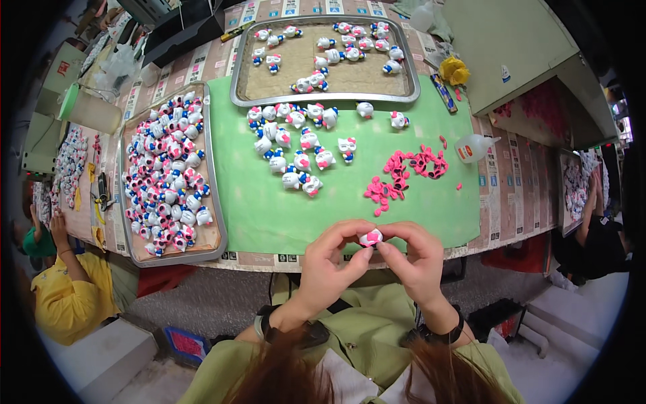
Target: Glue pink bows onto white cat toy heads and attach them to toy bodies.
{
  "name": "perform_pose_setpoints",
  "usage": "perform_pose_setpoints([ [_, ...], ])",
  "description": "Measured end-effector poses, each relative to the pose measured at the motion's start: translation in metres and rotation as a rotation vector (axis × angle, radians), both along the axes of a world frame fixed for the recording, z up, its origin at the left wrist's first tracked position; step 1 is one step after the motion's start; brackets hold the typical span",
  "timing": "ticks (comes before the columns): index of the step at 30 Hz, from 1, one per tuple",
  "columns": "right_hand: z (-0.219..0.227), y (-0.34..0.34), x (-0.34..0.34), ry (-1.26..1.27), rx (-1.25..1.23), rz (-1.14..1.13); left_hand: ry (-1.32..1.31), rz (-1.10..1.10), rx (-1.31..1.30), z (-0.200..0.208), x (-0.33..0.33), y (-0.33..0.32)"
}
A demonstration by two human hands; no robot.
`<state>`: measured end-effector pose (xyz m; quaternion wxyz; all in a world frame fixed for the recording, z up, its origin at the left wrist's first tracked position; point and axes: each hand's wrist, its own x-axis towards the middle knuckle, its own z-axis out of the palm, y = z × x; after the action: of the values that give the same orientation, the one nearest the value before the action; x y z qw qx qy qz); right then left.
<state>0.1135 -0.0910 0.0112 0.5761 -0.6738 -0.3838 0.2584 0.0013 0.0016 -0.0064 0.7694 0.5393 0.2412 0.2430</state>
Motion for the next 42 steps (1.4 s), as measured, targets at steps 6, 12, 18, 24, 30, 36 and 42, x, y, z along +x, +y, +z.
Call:
perform_pose_setpoints([
  [6, 0.003, 0.005, -0.005, -0.318, 0.001, -0.056, -0.151, -0.103, -0.816, 0.006, 0.001, 0.009],
  [12, 0.003, 0.005, -0.004, -0.352, 0.004, -0.077, -0.149, -0.142, -0.803, 0.002, 0.001, 0.010],
  [18, 0.003, 0.004, -0.001, -0.441, -0.028, -0.068, -0.159, -0.147, -0.830, 0.003, 0.002, 0.009],
  [24, 0.008, 0.004, -0.005, -0.517, -0.026, 0.003, -0.075, -0.167, -0.755, 0.005, -0.002, 0.011],
  [30, -0.002, -0.007, 0.004, -0.460, -0.074, -0.021, 0.450, 0.502, 0.681, 0.007, -0.052, 0.073],
  [36, -0.007, -0.023, 0.021, -0.399, -0.054, -0.189, 0.761, 0.843, 1.165, 0.020, -0.078, 0.114],
  [42, -0.022, -0.041, 0.058, -0.238, 0.143, -0.607, 0.504, 0.285, 0.996, 0.009, -0.031, 0.084],
])
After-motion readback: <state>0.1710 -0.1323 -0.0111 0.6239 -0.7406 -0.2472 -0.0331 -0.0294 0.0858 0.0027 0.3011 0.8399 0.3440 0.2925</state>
